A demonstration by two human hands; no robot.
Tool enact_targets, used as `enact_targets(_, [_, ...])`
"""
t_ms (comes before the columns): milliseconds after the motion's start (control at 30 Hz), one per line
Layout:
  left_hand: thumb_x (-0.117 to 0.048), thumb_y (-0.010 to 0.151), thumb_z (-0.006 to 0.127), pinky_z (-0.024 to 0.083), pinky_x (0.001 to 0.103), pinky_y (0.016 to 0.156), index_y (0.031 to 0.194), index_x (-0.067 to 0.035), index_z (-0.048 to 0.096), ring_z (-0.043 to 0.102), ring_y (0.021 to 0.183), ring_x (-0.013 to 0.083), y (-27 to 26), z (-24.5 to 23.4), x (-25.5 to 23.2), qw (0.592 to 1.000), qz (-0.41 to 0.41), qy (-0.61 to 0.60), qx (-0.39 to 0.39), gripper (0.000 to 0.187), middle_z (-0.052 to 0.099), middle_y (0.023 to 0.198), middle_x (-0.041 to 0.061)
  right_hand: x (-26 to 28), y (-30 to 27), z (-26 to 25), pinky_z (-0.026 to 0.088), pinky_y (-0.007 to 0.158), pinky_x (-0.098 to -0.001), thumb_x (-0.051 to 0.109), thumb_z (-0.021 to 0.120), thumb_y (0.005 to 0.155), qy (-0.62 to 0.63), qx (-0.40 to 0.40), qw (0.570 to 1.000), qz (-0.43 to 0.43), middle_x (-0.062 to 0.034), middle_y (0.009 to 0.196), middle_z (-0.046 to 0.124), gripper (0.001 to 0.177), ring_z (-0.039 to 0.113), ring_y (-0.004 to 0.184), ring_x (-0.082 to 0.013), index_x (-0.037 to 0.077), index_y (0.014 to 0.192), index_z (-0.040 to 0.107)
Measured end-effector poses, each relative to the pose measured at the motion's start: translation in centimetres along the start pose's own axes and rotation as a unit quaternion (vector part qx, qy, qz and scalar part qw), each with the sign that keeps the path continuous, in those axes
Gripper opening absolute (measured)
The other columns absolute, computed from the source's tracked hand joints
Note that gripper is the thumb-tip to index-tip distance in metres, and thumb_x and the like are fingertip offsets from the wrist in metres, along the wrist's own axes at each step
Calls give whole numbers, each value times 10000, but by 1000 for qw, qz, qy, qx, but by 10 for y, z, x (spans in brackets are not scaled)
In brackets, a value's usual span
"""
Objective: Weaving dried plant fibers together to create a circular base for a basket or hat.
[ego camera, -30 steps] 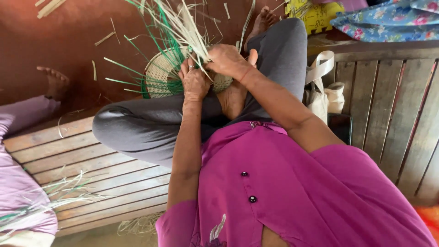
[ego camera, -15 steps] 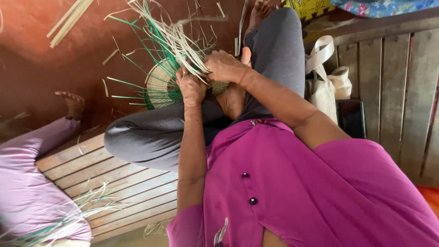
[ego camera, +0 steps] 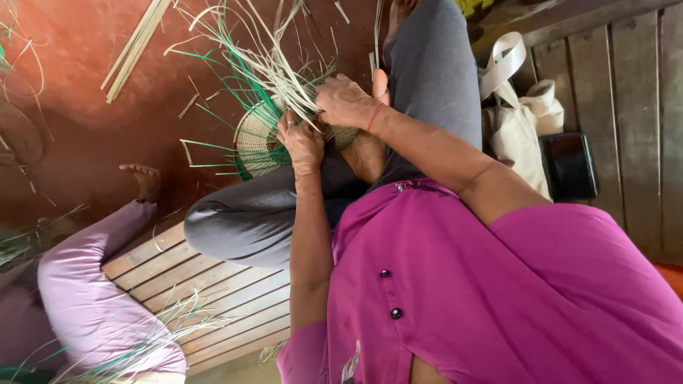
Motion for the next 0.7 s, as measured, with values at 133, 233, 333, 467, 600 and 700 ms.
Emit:
enact_targets(133, [-393,911,679,382,522,1027,889,-184,759,452,1336,317,1,-5,-9,999,26,-14,-29,225,598,1254,73,8,-11,-20,459,839,-444,433,705,833,13,-48,999,-7,-41,954,686,262,626,961,-263,177,861,750])
enact_targets(233, [-360,886,675,330,514,1088,844,-150,748,500,1307,330,2,-3,-9,999,37,-12,-38,226,657,1090,99,7,-16,-16,476,844,-470,422,705,806,32,-10,999,-20,-26,986,683,247,629,991,-286,194,879,761])
enact_targets(333, [-316,831,659,294,513,1119,802,-104,756,500,1324,336,3,-9,-21,998,50,16,-38,235,699,1033,124,-4,-17,-7,487,863,-475,418,776,738,69,44,996,-17,-43,964,685,294,644,1010,-317,175,898,735])
enact_targets(467, [-311,855,616,176,550,1164,924,-186,791,462,1390,318,4,-14,-32,996,79,47,-9,226,717,1162,100,-20,-6,-11,515,837,-480,447,874,688,88,59,993,51,-126,874,712,417,698,914,-362,92,843,720])
enact_targets(600, [-403,858,696,89,625,1188,1023,-208,774,416,1427,305,4,15,-9,997,63,18,36,268,711,1188,52,-18,26,6,492,794,-442,443,823,760,-5,2,1000,18,-21,782,697,309,709,830,-271,157,801,713])
enact_targets(700, [-484,920,632,69,590,1213,1047,-211,758,433,1421,229,4,28,-2,998,44,26,47,326,709,1205,19,5,27,-12,480,834,-418,347,749,855,16,-52,998,-14,0,823,683,162,687,848,-232,185,859,745])
Point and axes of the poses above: each hand's wrist, its own y-axis towards the middle knuckle, its own z-axis out of the palm, x = y × z, the point moved 8 cm from there along y, towards the middle knuckle
